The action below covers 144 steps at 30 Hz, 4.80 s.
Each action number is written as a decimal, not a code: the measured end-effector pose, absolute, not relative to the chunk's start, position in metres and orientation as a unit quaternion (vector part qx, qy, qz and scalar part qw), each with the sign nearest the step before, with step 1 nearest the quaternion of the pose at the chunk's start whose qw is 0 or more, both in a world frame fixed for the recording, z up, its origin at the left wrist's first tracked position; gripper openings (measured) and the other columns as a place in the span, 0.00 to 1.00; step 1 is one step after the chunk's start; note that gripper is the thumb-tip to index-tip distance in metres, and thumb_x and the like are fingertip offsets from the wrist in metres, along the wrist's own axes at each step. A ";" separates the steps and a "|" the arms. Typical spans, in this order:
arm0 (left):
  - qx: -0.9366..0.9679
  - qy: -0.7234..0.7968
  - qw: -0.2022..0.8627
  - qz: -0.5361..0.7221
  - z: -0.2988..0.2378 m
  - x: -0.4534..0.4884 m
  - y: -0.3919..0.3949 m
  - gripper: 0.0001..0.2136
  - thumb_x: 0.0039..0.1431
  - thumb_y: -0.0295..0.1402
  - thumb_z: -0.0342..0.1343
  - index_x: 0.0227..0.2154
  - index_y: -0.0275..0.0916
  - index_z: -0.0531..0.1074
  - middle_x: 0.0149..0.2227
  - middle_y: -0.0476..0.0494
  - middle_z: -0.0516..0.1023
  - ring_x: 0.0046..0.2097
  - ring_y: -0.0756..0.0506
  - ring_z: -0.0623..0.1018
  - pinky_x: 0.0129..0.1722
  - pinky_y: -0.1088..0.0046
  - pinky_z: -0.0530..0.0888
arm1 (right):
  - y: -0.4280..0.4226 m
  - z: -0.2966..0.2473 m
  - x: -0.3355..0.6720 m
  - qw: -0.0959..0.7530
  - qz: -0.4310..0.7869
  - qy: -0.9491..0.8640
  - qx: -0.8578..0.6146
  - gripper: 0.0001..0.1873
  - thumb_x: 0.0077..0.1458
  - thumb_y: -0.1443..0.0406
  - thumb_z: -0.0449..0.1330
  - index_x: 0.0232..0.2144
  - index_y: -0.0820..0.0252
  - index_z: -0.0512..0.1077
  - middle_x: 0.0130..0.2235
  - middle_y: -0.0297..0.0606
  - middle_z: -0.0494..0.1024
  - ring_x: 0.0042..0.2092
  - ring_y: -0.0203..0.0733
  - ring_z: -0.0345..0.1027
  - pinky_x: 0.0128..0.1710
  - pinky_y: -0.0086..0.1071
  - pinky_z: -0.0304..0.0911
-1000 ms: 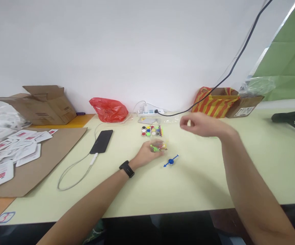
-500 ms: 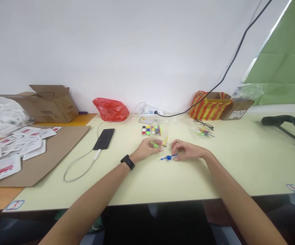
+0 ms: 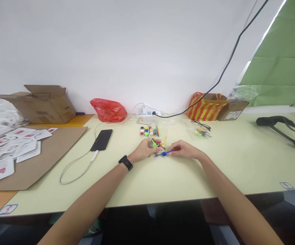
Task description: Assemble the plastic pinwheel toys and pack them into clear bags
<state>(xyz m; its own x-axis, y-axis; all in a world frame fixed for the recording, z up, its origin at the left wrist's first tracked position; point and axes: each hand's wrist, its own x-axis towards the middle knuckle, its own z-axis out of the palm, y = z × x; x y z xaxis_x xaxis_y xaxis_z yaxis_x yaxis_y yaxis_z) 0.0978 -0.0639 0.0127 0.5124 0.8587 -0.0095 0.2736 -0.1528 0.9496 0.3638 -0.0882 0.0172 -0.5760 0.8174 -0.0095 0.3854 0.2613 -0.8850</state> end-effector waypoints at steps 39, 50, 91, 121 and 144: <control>0.711 0.392 0.458 0.363 0.016 0.100 -0.072 0.20 0.54 0.48 0.70 0.41 0.36 0.83 0.34 0.40 0.85 0.36 0.42 0.80 0.34 0.69 0.73 | -0.060 0.165 0.276 0.103 0.138 -0.914 -0.368 0.18 0.52 0.77 0.55 0.36 0.58 0.83 0.38 0.37 0.83 0.36 0.40 0.71 0.37 0.31 0.60; 0.713 0.379 0.473 0.352 0.010 0.099 -0.071 0.19 0.55 0.45 0.70 0.43 0.37 0.81 0.44 0.39 0.85 0.48 0.36 0.82 0.48 0.61 0.77 | -0.056 0.156 0.281 0.114 0.128 -0.920 -0.354 0.14 0.52 0.76 0.61 0.34 0.57 0.84 0.38 0.36 0.86 0.39 0.41 0.75 0.40 0.31 0.62; 0.715 0.259 0.558 0.333 0.022 0.097 -0.072 0.25 0.51 0.43 0.74 0.47 0.35 0.78 0.46 0.36 0.82 0.48 0.39 0.81 0.50 0.62 0.75 | -0.110 0.087 0.329 0.354 -0.071 -0.893 -0.270 0.09 0.68 0.72 0.53 0.37 0.56 0.71 0.35 0.43 0.75 0.43 0.50 0.69 0.44 0.43 0.67; 0.677 0.307 0.575 0.341 0.023 0.105 -0.083 0.23 0.52 0.40 0.74 0.48 0.34 0.79 0.42 0.36 0.86 0.44 0.40 0.85 0.46 0.63 0.80 | -0.101 0.018 0.342 0.444 0.436 -0.679 -0.388 0.24 0.62 0.49 0.66 0.53 0.55 0.74 0.47 0.43 0.79 0.49 0.47 0.73 0.51 0.42 0.68; 0.668 0.333 0.557 0.364 0.030 0.092 -0.061 0.17 0.54 0.43 0.72 0.38 0.33 0.82 0.31 0.42 0.83 0.33 0.48 0.80 0.35 0.71 0.78 | -0.101 0.013 0.330 0.494 0.513 -0.577 -0.400 0.20 0.53 0.49 0.72 0.32 0.58 0.74 0.26 0.32 0.73 0.28 0.37 0.63 0.32 0.33 0.61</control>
<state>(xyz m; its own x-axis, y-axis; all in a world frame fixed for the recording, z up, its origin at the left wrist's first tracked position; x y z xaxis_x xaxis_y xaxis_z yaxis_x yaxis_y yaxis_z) 0.0921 -0.0612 0.0304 0.5126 0.8508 0.1160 0.0390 -0.1580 0.9867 0.3300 -0.1014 0.0127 -0.1920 0.9681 0.1609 -0.0454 0.1550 -0.9869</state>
